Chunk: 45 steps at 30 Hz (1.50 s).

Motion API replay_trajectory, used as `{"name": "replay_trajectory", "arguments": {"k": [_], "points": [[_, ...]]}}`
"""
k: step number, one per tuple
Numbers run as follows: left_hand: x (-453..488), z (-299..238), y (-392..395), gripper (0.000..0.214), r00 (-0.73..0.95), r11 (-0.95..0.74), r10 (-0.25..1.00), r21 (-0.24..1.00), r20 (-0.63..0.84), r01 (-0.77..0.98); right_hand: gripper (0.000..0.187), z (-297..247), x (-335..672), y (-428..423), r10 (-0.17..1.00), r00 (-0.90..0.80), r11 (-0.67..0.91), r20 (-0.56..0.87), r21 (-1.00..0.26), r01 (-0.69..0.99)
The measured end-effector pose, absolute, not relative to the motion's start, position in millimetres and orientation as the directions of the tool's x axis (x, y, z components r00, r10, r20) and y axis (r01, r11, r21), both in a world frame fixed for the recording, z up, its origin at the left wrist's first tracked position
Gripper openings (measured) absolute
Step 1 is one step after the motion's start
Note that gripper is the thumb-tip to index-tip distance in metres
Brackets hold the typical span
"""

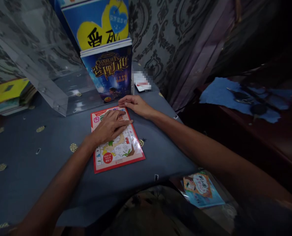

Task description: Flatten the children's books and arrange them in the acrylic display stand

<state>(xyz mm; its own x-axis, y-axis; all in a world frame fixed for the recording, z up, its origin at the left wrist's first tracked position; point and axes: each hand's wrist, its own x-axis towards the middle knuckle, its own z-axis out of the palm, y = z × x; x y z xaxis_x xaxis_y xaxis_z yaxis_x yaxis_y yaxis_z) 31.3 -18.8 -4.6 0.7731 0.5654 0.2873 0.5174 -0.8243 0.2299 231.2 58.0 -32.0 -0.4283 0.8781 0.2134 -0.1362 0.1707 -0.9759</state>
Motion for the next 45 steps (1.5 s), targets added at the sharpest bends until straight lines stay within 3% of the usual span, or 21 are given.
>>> {"name": "replay_trajectory", "arguments": {"k": [9,16,20,24,31,35,38,45], "points": [[39,8,-68,0.036,0.864,-0.874,0.454,0.297,0.217,0.385,0.020,-33,232,58,0.880,-0.422,0.185,0.216,-0.976,-0.113],[43,13,-94,0.035,0.872,-0.857,0.476,0.283,0.117,0.430,0.024,-34,231,57,0.878,-0.424,0.227,0.223,-0.973,-0.042],[45,16,-95,0.034,0.862,-0.849,0.492,0.287,0.125,0.443,0.029,-31,229,47,0.857,-0.423,0.375,0.296,-0.920,0.116],[46,14,-95,0.036,0.830,-0.838,0.529,0.261,0.178,0.479,0.034,-28,222,23,0.806,-0.452,0.560,0.381,-0.739,0.375],[34,0,-89,0.029,0.582,-0.652,0.742,0.159,0.332,0.741,0.039,-26,213,-22,0.786,-0.530,0.616,0.320,-0.486,0.621],[21,-9,-82,0.032,0.315,-0.381,0.861,0.095,0.400,0.920,0.038,-27,214,-30,0.801,-0.499,0.599,0.332,-0.429,0.677],[9,-12,-77,0.044,0.132,-0.195,0.915,0.131,0.381,0.972,0.038,-28,214,-32,0.815,-0.479,0.578,0.325,-0.404,0.710],[-4,-10,-69,0.044,0.112,-0.178,0.956,0.233,0.270,0.956,0.042,-21,216,-32,0.815,-0.478,0.579,0.328,-0.431,0.692]]}}
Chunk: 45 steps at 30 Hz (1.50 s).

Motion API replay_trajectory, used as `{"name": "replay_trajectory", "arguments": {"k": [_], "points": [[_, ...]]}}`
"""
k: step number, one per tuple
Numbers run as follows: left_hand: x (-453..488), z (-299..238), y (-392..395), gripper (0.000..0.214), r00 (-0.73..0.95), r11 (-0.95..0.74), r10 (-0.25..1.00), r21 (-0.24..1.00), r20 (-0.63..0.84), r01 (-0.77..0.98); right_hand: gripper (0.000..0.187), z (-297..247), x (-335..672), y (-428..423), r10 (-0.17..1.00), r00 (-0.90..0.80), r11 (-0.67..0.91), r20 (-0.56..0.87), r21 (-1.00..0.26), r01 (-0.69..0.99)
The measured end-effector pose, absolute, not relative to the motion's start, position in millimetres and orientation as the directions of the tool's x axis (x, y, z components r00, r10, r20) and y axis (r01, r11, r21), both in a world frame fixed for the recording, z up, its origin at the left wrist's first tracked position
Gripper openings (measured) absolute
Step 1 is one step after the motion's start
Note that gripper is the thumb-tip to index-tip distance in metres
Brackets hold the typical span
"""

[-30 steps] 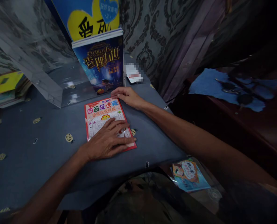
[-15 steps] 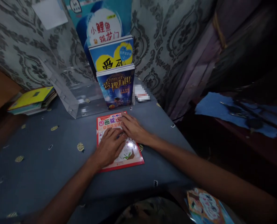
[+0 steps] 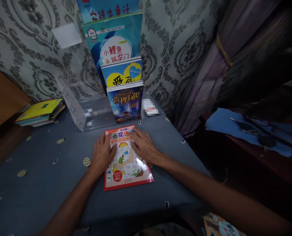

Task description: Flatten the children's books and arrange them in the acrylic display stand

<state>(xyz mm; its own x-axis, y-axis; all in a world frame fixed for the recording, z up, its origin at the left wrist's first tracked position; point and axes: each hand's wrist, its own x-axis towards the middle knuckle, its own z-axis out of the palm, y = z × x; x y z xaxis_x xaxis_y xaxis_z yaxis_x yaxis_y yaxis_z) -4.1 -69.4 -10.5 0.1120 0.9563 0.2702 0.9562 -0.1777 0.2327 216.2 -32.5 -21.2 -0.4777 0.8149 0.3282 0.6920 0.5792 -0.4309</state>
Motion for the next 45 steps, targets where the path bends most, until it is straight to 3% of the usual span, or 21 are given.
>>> {"name": "replay_trajectory", "arguments": {"k": [8,13,17,22,28,36,45], "points": [[-10,-27,-55,0.047,0.196,-0.290,0.919,0.252,0.342,0.923,0.038,-10,220,-31,0.881,-0.338,0.472,0.330,-0.633,0.613],[-28,-14,-28,0.043,0.329,-0.366,0.923,0.191,0.201,0.911,0.027,-6,217,-35,0.916,-0.289,0.390,0.279,-0.788,0.476],[-25,8,-15,0.036,0.434,-0.444,0.894,0.082,0.115,0.892,0.022,-5,214,-38,0.909,-0.389,0.270,0.152,-0.925,0.269],[21,18,-41,0.033,0.453,-0.457,0.876,-0.018,0.162,0.889,0.021,-8,228,-23,0.925,-0.275,0.357,0.262,-0.847,0.394],[53,14,-66,0.025,0.412,-0.395,0.888,-0.121,0.204,0.911,0.026,-24,239,0,0.949,-0.197,0.296,0.246,-0.911,0.287],[54,21,-65,0.020,0.363,-0.358,0.909,-0.062,0.202,0.931,0.026,-26,239,1,0.935,-0.219,0.329,0.280,-0.914,0.237],[60,30,-69,0.026,0.306,-0.305,0.945,-0.032,0.114,0.952,0.026,-20,237,-7,0.909,-0.218,0.408,0.355,-0.866,0.290]]}}
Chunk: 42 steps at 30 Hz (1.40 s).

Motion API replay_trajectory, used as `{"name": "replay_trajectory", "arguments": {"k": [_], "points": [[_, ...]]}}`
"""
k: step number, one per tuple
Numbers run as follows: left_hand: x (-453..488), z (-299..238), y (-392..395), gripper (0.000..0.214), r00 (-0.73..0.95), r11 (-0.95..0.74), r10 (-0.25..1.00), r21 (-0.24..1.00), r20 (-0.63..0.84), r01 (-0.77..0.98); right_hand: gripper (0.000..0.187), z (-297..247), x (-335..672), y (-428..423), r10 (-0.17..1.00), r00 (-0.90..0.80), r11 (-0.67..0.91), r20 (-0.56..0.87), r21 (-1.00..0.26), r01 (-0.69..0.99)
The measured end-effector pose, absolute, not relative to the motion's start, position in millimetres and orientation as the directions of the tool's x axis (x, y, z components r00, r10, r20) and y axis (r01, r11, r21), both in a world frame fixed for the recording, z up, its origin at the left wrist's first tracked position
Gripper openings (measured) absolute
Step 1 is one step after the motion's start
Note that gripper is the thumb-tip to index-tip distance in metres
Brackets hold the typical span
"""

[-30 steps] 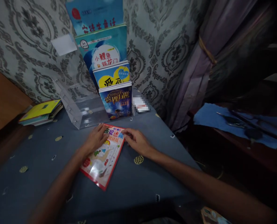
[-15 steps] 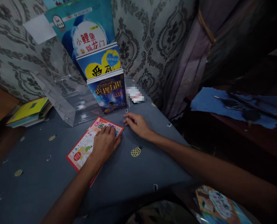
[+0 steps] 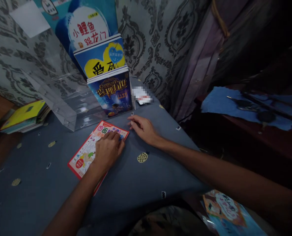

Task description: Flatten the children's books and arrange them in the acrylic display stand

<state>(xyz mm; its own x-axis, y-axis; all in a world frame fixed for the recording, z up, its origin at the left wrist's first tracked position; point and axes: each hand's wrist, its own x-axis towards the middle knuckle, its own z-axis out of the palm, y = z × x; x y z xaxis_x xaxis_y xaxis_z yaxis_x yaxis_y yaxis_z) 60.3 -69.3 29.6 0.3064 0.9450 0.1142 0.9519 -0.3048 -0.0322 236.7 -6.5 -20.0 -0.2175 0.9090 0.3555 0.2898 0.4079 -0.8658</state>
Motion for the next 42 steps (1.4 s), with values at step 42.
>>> {"name": "replay_trajectory", "arguments": {"k": [42], "points": [[61,10,-137,0.025,0.560,-0.582,0.744,-0.057,0.365,0.811,0.029,-19,240,-8,0.781,-0.502,0.585,0.371,-0.715,0.382]]}}
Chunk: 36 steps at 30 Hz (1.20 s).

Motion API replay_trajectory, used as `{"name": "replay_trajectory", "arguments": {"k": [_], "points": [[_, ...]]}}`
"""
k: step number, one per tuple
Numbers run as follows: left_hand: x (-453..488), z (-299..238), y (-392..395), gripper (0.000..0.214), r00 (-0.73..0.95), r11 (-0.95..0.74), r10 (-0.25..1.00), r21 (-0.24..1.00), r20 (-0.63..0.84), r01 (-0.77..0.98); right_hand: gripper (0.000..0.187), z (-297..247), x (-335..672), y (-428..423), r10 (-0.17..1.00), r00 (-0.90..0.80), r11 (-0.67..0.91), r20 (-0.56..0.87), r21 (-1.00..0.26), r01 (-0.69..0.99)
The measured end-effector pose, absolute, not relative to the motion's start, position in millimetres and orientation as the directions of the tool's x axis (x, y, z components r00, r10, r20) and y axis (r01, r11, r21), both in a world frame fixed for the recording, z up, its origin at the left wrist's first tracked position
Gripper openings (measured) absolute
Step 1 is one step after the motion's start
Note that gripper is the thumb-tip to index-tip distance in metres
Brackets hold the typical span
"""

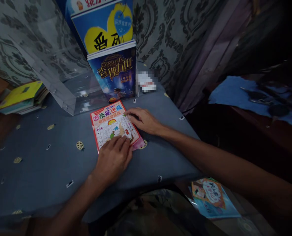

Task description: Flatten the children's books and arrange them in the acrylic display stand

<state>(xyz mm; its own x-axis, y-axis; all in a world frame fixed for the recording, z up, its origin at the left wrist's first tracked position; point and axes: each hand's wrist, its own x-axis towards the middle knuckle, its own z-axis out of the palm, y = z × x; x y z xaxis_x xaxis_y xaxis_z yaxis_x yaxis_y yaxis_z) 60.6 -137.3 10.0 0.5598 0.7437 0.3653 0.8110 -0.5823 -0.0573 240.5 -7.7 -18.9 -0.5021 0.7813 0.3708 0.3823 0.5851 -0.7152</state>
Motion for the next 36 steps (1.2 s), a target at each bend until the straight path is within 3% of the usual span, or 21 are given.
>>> {"name": "replay_trajectory", "arguments": {"k": [6,12,15,17,19,21,23,26,30,36], "points": [[50,16,-133,0.029,0.496,-0.534,0.831,0.109,0.253,0.839,0.028,-21,239,-9,0.776,-0.523,0.601,0.353,-0.666,0.443],[11,4,-115,0.054,0.053,-0.073,0.973,0.086,0.223,0.994,0.038,-17,223,-37,0.774,-0.561,0.617,0.293,-0.549,0.565],[-2,-4,-110,0.051,-0.015,-0.055,0.974,0.301,0.225,0.952,0.045,-13,212,-53,0.781,-0.586,0.611,0.215,-0.458,0.646],[-7,-6,-108,0.050,-0.060,-0.082,0.970,0.549,0.236,0.832,0.047,-11,208,-59,0.785,-0.592,0.606,0.181,-0.418,0.677],[-9,-4,-105,0.051,-0.169,-0.055,0.968,0.818,0.183,0.573,0.048,-12,207,-61,0.787,-0.592,0.605,0.171,-0.399,0.689],[-9,-1,-100,0.050,-0.333,0.046,0.943,0.976,0.028,0.213,0.048,-14,208,-60,0.782,-0.594,0.614,0.187,-0.394,0.684],[-6,3,-94,0.044,-0.429,0.137,0.887,0.985,-0.171,-0.109,0.048,-16,210,-60,0.777,-0.595,0.621,0.204,-0.397,0.676],[1,9,-86,0.023,-0.385,0.205,0.854,0.907,-0.349,-0.368,0.050,-16,210,-60,0.785,-0.589,0.609,0.193,-0.414,0.676],[9,16,-84,0.015,-0.334,0.192,0.854,0.839,-0.398,-0.508,0.054,-11,210,-61,0.801,-0.576,0.577,0.166,-0.475,0.665],[7,16,-90,0.012,-0.307,0.101,0.885,0.790,-0.349,-0.605,0.055,-23,216,-50,0.851,-0.439,0.505,0.289,-0.683,0.528]]}}
